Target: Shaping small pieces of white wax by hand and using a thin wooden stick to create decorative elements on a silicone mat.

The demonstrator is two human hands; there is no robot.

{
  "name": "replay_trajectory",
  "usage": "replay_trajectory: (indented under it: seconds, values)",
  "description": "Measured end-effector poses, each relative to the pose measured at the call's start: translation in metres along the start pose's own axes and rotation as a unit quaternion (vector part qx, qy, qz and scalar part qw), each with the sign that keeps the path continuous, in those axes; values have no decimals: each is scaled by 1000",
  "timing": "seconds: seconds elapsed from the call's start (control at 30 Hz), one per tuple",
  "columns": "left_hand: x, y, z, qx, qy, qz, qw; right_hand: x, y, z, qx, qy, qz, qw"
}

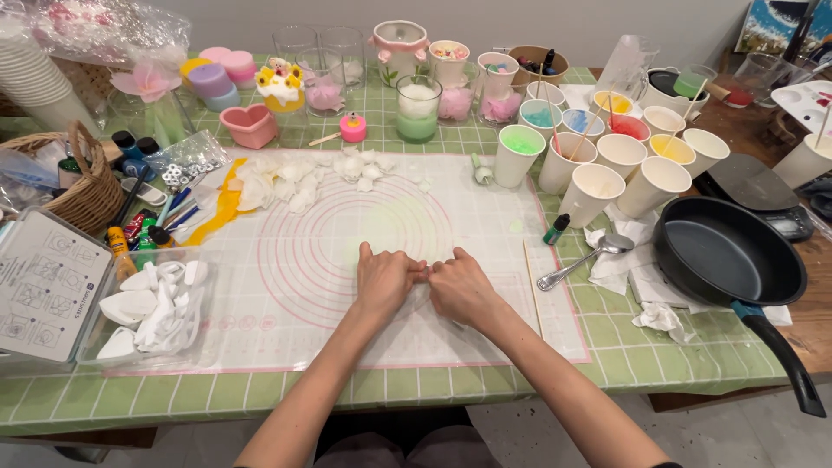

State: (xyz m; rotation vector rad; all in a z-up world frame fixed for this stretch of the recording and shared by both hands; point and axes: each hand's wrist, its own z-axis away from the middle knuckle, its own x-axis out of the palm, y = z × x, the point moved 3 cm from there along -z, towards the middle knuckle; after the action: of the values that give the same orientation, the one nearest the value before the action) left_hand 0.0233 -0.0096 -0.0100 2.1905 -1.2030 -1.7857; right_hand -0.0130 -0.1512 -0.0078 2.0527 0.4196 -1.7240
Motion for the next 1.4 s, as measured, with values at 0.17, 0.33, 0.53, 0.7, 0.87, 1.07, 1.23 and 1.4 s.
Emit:
replay_trajectory:
  seconds: [0.17, 0.33, 0.53, 0.7, 0.87, 1.07, 1.23, 1.4]
  values:
    - [-7, 5, 1, -7, -9, 4, 1000, -18, 7, 1, 1, 4, -22, 1000]
    - [3, -4, 1, 17, 15, 19, 1000, -18, 16, 9, 13, 50, -125, 991]
    - [2, -3, 3, 9, 16, 10, 1000, -31, 19, 6, 54, 29, -173, 983]
    - [0, -3, -8, -3, -27, 22, 999, 4, 65, 25, 172, 157, -372, 899]
    - [6, -1, -30, -34, -106, -37, 993, 11, 84, 66, 312, 193, -319, 874]
    - [30, -2, -53, 1, -119, -35, 992, 21, 80, 71, 279, 293, -388, 828]
    - [53, -1, -62, 3, -109, -91, 990, 12, 61, 60, 305, 238, -349, 854]
    - [55, -1, -57, 5, -86, -64, 994, 9, 52, 55, 321, 199, -255, 890]
